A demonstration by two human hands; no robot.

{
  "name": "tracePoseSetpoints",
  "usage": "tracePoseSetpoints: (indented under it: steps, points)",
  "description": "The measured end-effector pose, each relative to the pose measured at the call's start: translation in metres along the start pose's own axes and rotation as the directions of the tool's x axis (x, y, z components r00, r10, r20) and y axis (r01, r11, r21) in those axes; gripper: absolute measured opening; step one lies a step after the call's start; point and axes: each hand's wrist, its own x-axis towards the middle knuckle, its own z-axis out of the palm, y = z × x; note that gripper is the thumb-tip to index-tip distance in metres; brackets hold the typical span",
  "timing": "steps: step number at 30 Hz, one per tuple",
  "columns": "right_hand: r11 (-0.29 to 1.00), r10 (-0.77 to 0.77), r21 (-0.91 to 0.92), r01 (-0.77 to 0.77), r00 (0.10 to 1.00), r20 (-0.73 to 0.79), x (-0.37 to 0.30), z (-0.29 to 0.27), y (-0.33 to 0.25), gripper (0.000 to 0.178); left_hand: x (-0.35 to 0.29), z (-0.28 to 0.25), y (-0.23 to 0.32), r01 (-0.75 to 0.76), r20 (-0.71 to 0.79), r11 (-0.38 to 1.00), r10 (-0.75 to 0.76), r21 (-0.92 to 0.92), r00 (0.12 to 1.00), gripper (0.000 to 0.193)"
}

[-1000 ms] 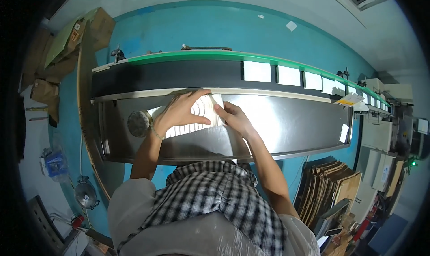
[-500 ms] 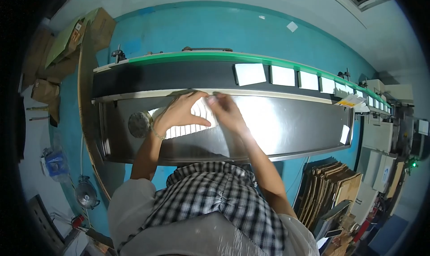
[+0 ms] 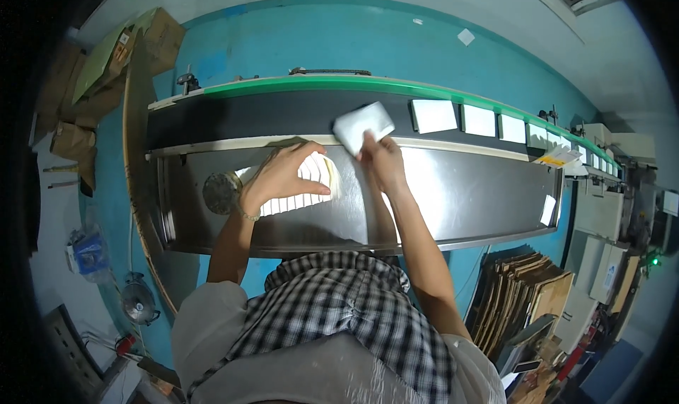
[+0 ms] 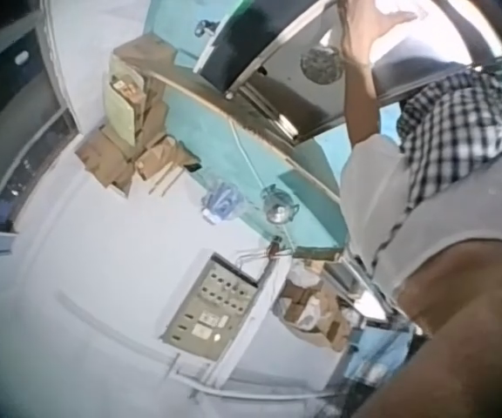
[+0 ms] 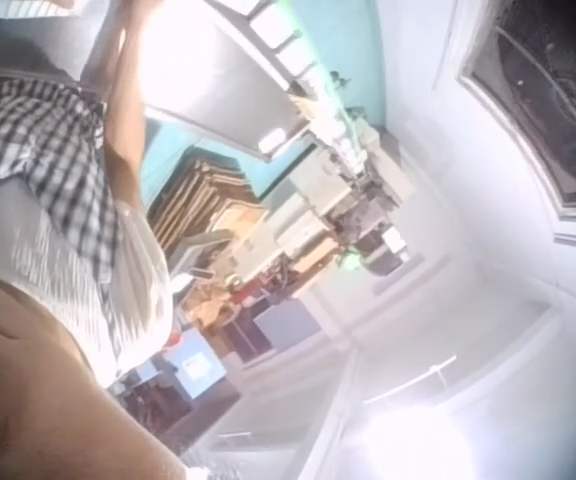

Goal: The person is collecting stacks of paper or cardboard products from a processing machine and organizing them on a sorting table for packaging.

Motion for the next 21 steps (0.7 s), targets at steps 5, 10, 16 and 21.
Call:
tracePoseSetpoints:
  steps: [5, 10, 16, 21]
  points:
    - [0.865, -0.099, -0.473, 0.168, 0.981, 0.168, -0.022, 0.026, 0.026, 0.055, -0.004, -0.003, -0.002, 0.007, -0.024, 1.000, -0.007, -0.003, 1.000, 0.087]
    - [0.730, -0.102, -0.649, 0.216, 0.972, 0.210, -0.033, 0.052, 0.039, 0.061, -0.008, -0.012, -0.012, -0.015, 0.050, 0.998, 0.018, -0.064, 0.999, 0.086]
    - [0.780, 0.115, -0.625, 0.027, 0.976, 0.185, -0.028, 0.020, 0.028, 0.038, -0.012, -0.012, -0.017, 0.073, 0.048, 0.995, -0.071, -0.062, 0.996, 0.075]
    - [0.996, 0.010, 0.084, -0.006, 0.999, -0.044, 0.012, 0.029, 0.019, 0.025, -0.010, -0.017, -0.015, 0.129, 0.082, 0.991, -0.127, -0.022, 0.989, 0.074]
